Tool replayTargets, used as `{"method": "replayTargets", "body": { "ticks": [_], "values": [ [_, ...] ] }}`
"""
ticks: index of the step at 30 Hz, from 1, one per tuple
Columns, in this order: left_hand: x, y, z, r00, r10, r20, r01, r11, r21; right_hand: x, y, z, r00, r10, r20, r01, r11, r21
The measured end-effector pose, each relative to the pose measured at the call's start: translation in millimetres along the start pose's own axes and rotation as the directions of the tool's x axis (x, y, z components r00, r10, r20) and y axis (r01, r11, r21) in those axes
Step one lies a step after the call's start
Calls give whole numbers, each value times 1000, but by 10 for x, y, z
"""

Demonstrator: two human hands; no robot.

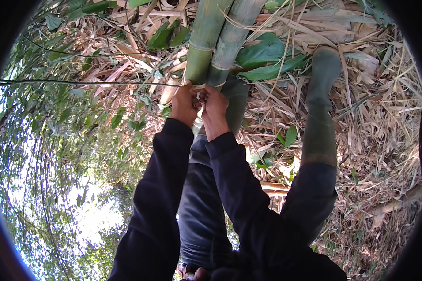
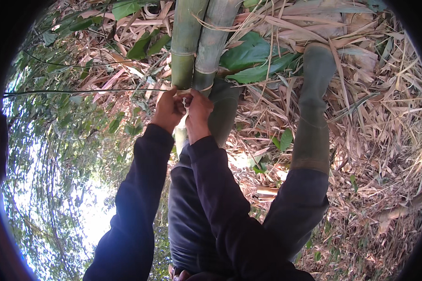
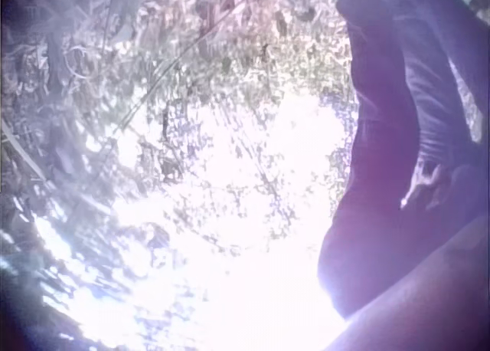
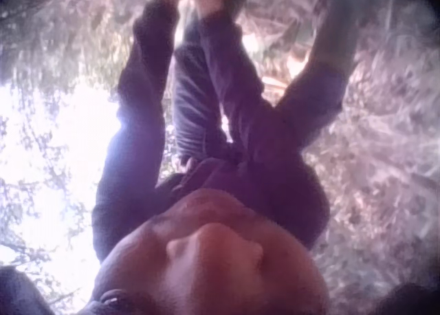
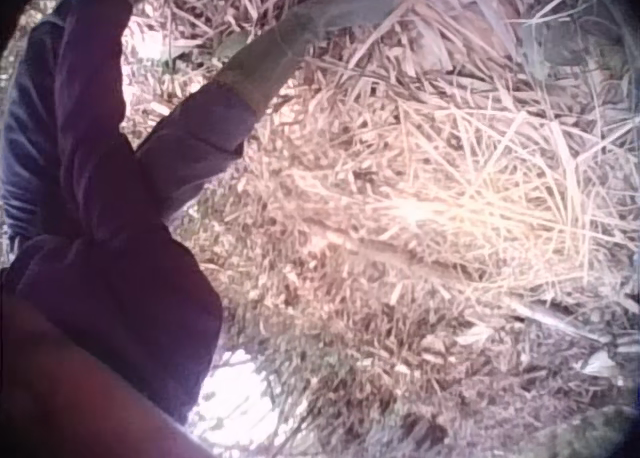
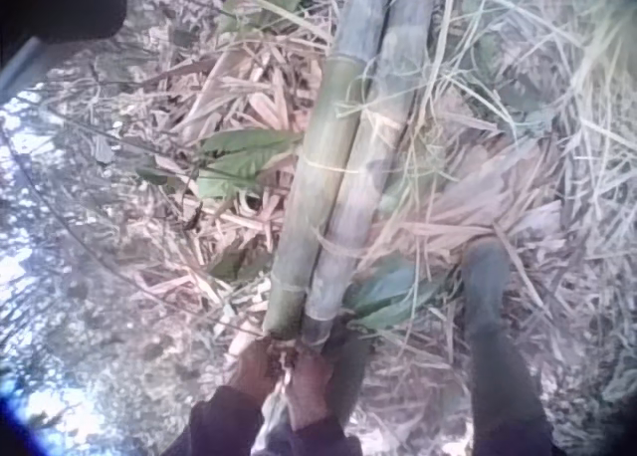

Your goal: The person ties bamboo poles together using thin strips of bamboo. They wrap the strips around the junction of two poles and secure them by hand, working in a forested area with dry leaves on the ground.

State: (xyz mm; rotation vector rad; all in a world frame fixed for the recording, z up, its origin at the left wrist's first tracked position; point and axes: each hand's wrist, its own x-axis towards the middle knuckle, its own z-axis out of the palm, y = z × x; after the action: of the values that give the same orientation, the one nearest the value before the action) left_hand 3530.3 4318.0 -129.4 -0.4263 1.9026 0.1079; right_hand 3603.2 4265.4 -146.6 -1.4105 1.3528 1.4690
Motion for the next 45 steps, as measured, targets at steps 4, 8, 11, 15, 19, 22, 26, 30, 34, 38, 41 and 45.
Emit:
{"method": "replayTargets", "body": {
  "ticks": [4, 8, 11, 15, 19, 22, 26, 30, 34, 38, 41, 45],
  "values": [
    [6, 58, 12, 992, -48, -114, 44, 998, -34, 92, 97, -29, 998, 57, 16, -58, 997, 52],
    [-75, 88, 157, 992, -79, -102, 86, 994, 68, 174, 128, -110, 983, 148, 111, -170, 961, 219],
    [21, 80, 29, 992, -113, -55, 113, 994, -2, 136, 147, -163, 949, 205, 240, -277, 905, 323],
    [145, 57, 1, 982, -187, 30, 189, 950, -250, 123, 109, -153, 922, 148, 356, -286, 882, 374],
    [161, -31, -125, 972, 136, 193, -149, 987, 53, -97, 45, -65, 909, 173, 380, -310, 889, 336],
    [-132, 59, 237, 995, 26, 96, 1, 963, -269, 38, -3, -200, 858, 145, 492, -321, 900, 296],
    [-92, 27, 210, 974, -211, 83, 217, 764, -607, 90, 12, -239, 817, 176, 549, -336, 919, 206],
    [69, -113, 112, 971, -159, 178, 237, 741, -628, -97, -45, -6, 945, 164, 282, -213, 965, 155],
    [10, -105, 275, 989, -149, -16, 111, 802, -587, 91, -73, -53, 974, 125, 190, -123, 992, -19],
    [-20, -98, 206, 991, -128, -48, 73, 795, -602, 116, 32, -56, 997, 63, 46, -57, 990, -132],
    [-56, -146, 333, 994, -113, -2, 89, 798, -596, 503, -132, -393, 981, 102, 162, -81, 988, -134],
    [-16, -198, 246, 997, -74, -7, 52, 772, -633, 416, -2, -409, 964, 128, 232, -123, 992, -34]
  ]
}}
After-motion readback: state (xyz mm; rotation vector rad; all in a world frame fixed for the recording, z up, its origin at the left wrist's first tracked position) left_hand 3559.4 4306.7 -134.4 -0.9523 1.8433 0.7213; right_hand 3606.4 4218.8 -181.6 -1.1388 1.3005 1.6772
